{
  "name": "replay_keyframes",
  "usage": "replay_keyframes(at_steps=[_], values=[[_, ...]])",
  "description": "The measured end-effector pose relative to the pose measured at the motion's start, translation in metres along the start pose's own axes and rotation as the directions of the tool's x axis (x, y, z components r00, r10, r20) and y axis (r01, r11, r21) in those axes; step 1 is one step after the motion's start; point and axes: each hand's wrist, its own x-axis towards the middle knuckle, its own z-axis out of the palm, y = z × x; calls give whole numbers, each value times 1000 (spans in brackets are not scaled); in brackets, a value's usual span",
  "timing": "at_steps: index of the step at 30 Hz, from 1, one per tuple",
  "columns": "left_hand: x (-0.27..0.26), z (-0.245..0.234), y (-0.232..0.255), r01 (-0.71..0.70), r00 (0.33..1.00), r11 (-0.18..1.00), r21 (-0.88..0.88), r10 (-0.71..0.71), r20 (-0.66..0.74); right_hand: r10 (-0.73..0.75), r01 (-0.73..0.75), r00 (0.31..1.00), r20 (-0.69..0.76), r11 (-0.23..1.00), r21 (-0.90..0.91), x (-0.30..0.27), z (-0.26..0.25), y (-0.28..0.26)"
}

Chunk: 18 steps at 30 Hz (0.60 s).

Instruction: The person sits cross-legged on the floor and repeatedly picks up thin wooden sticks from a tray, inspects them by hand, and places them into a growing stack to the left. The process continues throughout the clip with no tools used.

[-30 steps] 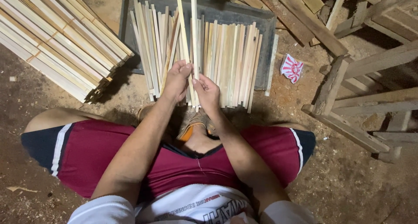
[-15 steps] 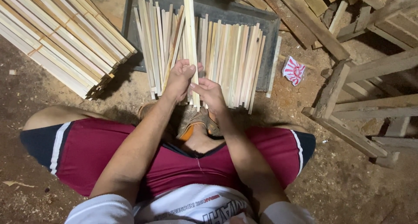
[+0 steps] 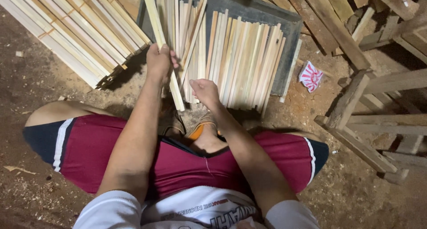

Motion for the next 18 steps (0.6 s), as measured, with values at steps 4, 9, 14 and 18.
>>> replay_keyframes(at_steps=[4, 9, 14, 18], values=[[-2, -8, 6, 58, 998, 998, 33, -57, -37, -63, 54, 997, -33, 972, -227, 53, 29, 10], [5, -13, 0, 115, 993, 993, 11, -114, -40, -25, -10, 990, -137, 968, -252, 34, 37, -46], [-1, -10, 16, 102, 994, 994, 39, -100, -50, -13, -2, 992, -125, 992, -124, 51, 32, -28], [3, -8, 13, 120, 992, 991, 65, -118, -42, -29, -10, 993, -112, 942, -336, 83, 33, 4]])
